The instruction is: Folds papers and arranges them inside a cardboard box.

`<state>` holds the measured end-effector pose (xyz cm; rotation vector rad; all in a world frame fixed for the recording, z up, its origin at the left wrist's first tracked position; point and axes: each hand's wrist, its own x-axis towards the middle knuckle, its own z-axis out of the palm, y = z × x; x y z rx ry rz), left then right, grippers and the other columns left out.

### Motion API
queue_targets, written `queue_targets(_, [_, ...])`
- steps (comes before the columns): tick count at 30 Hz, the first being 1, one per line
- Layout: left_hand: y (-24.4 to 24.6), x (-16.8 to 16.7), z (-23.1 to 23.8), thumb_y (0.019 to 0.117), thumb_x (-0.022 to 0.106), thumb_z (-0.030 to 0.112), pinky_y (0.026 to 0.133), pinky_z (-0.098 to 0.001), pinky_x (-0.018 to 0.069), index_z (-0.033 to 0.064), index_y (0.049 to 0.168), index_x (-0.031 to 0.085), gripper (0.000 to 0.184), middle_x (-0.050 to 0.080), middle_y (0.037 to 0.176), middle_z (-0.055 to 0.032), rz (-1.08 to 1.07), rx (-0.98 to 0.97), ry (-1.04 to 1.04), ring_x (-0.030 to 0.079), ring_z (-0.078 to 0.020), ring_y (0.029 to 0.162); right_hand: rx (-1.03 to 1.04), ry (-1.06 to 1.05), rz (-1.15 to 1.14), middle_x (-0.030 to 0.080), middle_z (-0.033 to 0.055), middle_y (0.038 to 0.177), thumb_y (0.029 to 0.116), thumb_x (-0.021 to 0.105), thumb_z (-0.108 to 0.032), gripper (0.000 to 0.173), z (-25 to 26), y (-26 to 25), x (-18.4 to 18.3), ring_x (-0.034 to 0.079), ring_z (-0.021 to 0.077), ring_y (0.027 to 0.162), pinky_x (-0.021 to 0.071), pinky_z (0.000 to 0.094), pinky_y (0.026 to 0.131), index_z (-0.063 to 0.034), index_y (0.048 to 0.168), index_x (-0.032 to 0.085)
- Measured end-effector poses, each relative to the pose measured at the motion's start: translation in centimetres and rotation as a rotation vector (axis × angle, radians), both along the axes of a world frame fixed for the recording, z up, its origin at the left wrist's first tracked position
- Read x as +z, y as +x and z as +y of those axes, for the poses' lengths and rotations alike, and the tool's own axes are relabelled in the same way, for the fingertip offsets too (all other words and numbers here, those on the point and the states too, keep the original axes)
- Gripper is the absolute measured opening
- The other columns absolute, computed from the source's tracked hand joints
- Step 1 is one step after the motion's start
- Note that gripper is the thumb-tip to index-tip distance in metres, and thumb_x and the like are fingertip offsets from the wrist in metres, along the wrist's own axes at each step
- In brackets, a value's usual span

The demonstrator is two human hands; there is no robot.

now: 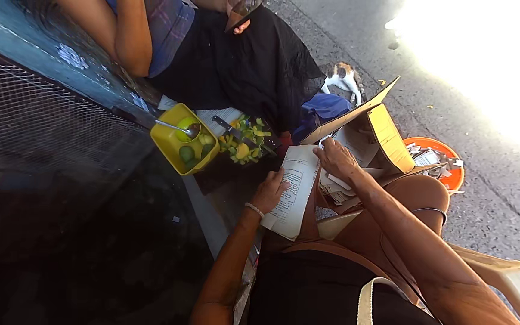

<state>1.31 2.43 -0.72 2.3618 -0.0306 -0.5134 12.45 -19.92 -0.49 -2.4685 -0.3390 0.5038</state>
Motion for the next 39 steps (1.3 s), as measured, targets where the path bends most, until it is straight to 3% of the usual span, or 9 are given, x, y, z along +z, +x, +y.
queue_targets(5, [1.9,1.7,1.3,0.1088,0.049,0.020,0.105,-0.0474,0.0484,0.0009,0.156,0.038,0.053,0.053,0.144,-0.0241,-0.028,-0.183,0.011,0.061,-0.0346,0.123,0.124,0.226,0.236,0.067,0.0281,0.108,0.0989,0.070,-0.029,0.045,0.1,3.9,-1.5,0.065,0.0413,0.100,0.0492,0.0606,0.092,0.0078,0.122,0.062])
queue_targets(9, [2.6,1.9,1.5,0.1049,0.058,0.014,0.106,-0.0443,0.0487,0.0034,0.156,0.041,0.054,0.055,0.142,-0.0209,-0.051,-0.207,-0.041,0.061,-0.0314,0.123,0.109,0.150,0.227,0.061,0.0317,0.125,0.0770,0.091,-0.034,0.080,-0.2,5.8,-4.2,0.057,0.0477,0.118,0.0431,0.0655,0.102,0.0058,0.137,0.057])
queue_targets(16, [3.3,2.2,0.5,0.1050,0.059,0.022,0.110,-0.0504,0.0445,0.0076,0.165,0.017,0.075,0.051,0.147,-0.0233,0.113,-0.236,0.061,0.058,-0.0352,0.128,0.108,0.481,0.497,0.068,0.0183,0.096,0.0797,0.082,0.003,0.039,-1.1,4.7,-2.8,0.068,0.0240,0.081,0.0583,0.0419,0.077,0.0046,0.114,0.063])
queue_targets(19, [2.7,2.3,1.6,0.0961,0.073,0.019,0.106,-0.0485,0.0477,0.0078,0.165,0.016,0.090,0.063,0.129,-0.0254,0.230,-0.103,-0.078,0.064,-0.0332,0.117,0.012,0.595,0.488,0.070,0.0149,0.085,0.0737,0.079,0.014,0.030,-1.5,3.3,-2.3,0.068,0.0206,0.070,0.0588,0.0364,0.065,0.0035,0.098,0.067])
queue_targets(21, [1.7,2.6,3.1,0.0914,0.078,0.018,0.107,-0.0469,0.0480,0.0064,0.160,0.032,0.084,0.065,0.131,-0.0234,0.299,-0.034,-0.125,0.065,-0.0299,0.119,-0.072,0.681,0.413,0.070,0.0127,0.079,0.0730,0.078,0.017,0.027,-2.0,2.8,-1.9,0.067,0.0186,0.065,0.0572,0.0338,0.059,0.0022,0.093,0.067])
queue_targets(23, [0.4,3.1,4.3,0.0887,0.080,0.016,0.104,-0.0452,0.0501,-0.0005,0.134,0.062,0.051,0.070,0.120,-0.0196,0.226,0.102,-0.130,0.067,-0.0255,0.112,-0.104,0.779,0.359,0.071,0.0100,0.079,0.0742,0.076,0.017,0.026,-2.6,2.8,-1.8,0.068,0.0156,0.064,0.0584,0.0312,0.059,0.0006,0.093,0.067])
queue_targets(27, [-1.9,5.2,4.6,0.0769,0.086,-0.001,0.078,-0.0303,0.0597,-0.0029,0.100,0.072,0.026,0.073,0.089,-0.0093,-0.229,0.599,-0.303,0.070,-0.0114,0.080,-0.058,1.007,0.180,0.070,-0.0006,0.074,0.0732,0.074,0.008,0.024,-2.8,3.3,-0.5,0.066,0.0062,0.063,0.0572,0.0247,0.059,-0.0081,0.088,0.065])
queue_targets(31, [-3.2,4.7,3.8,0.0680,0.081,-0.014,0.074,-0.0262,0.0620,0.0030,0.094,0.073,0.032,0.075,0.088,-0.0013,-0.542,0.779,-0.652,0.071,-0.0079,0.081,0.177,1.068,-0.031,0.065,-0.0030,0.078,0.0772,0.074,0.005,0.023,-3.8,2.4,1.5,0.060,0.0035,0.066,0.0513,0.0184,0.059,-0.0119,0.084,0.061])
queue_targets(39, [-2.8,1.5,3.2,0.0736,0.077,-0.015,0.080,-0.0269,0.0606,-0.0015,0.106,0.071,0.036,0.074,0.098,-0.0046,-0.435,0.807,-0.691,0.071,-0.0090,0.088,0.183,0.838,0.102,0.068,0.0008,0.079,0.0788,0.074,0.009,0.021,-5.0,1.2,-0.2,0.062,0.0055,0.066,0.0531,0.0218,0.060,-0.0058,0.092,0.069])
